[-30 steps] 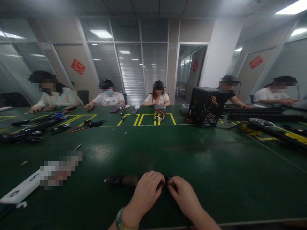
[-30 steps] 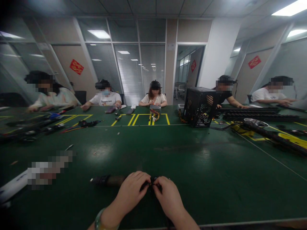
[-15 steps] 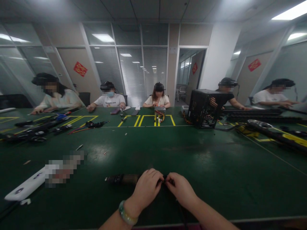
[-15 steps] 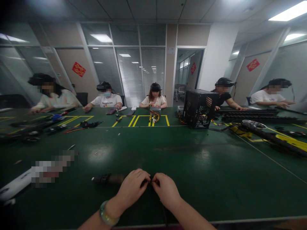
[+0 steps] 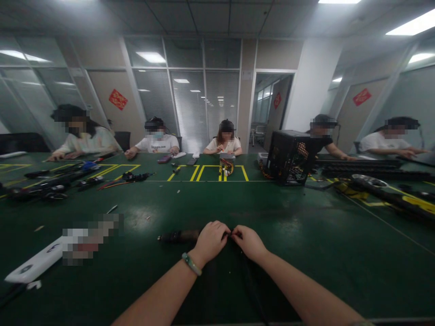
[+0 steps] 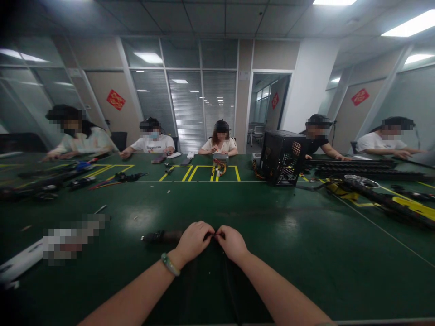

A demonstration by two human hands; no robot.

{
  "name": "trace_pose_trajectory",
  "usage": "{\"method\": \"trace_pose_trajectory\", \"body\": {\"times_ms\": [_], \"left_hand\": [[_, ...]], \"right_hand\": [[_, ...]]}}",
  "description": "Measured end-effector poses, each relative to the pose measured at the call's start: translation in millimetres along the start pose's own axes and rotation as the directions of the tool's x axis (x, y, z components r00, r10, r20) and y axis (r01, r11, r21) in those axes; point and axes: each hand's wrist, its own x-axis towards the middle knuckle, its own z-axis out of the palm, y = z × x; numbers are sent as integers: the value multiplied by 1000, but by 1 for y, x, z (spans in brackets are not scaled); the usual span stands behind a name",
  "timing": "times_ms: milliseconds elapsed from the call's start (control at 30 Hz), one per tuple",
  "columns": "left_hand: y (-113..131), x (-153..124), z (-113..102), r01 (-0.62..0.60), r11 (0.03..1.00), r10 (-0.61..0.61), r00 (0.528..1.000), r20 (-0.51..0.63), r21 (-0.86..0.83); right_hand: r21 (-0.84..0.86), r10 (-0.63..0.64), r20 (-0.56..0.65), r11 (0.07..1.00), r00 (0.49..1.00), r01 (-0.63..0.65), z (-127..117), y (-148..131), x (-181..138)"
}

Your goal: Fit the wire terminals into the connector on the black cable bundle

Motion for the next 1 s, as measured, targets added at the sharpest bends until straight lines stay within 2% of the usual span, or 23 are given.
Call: {"method": "trace_pose_trajectory", "body": {"times_ms": [167,333,567,767,1000], "left_hand": [[-14,24,9,23,999,-22,999,-25,23],[-23,37,14,36,999,-35,999,-29,26],[-26,38,12,6,1000,-6,1000,-23,12],[-29,38,18,32,999,-32,999,-27,-26],[-36,41,21,74,996,-73,997,14,-59]], "right_hand": [[-13,5,-24,1000,1000,-6,-1,12,29],[-16,13,-19,1000,1000,-13,-2,20,46],[29,6,8,1000,1000,-6,-5,18,46],[54,2,13,999,1000,-3,-3,22,48],[211,6,63,977,998,-20,-6,32,52]]}}
